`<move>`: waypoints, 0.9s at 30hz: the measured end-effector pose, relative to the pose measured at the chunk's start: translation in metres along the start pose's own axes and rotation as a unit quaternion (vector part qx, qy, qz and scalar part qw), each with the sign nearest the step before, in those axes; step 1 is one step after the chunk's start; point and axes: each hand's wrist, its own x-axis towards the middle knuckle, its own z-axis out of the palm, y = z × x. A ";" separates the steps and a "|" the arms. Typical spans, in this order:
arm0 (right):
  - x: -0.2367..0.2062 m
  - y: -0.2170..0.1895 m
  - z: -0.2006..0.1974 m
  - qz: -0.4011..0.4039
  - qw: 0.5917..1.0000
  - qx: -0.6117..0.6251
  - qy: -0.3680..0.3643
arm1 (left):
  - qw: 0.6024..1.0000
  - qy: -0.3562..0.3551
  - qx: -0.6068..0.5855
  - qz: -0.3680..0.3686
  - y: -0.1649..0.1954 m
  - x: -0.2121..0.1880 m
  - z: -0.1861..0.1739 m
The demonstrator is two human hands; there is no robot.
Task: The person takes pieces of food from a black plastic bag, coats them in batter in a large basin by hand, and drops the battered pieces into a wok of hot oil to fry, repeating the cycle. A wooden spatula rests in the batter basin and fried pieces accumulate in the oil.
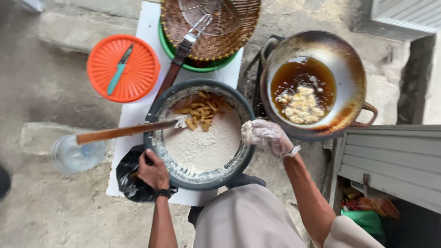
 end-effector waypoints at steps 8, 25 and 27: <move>0.036 0.016 -0.211 0.012 0.880 -0.299 0.369 | 0.998 0.020 0.033 0.043 0.000 -0.008 0.017; 0.081 0.040 -0.206 -0.153 0.872 -0.376 0.272 | 0.997 -0.002 0.060 0.048 0.000 -0.004 0.019; 0.078 0.031 -0.210 -0.044 0.793 -0.439 0.420 | 0.997 0.003 0.056 0.061 0.001 -0.003 0.017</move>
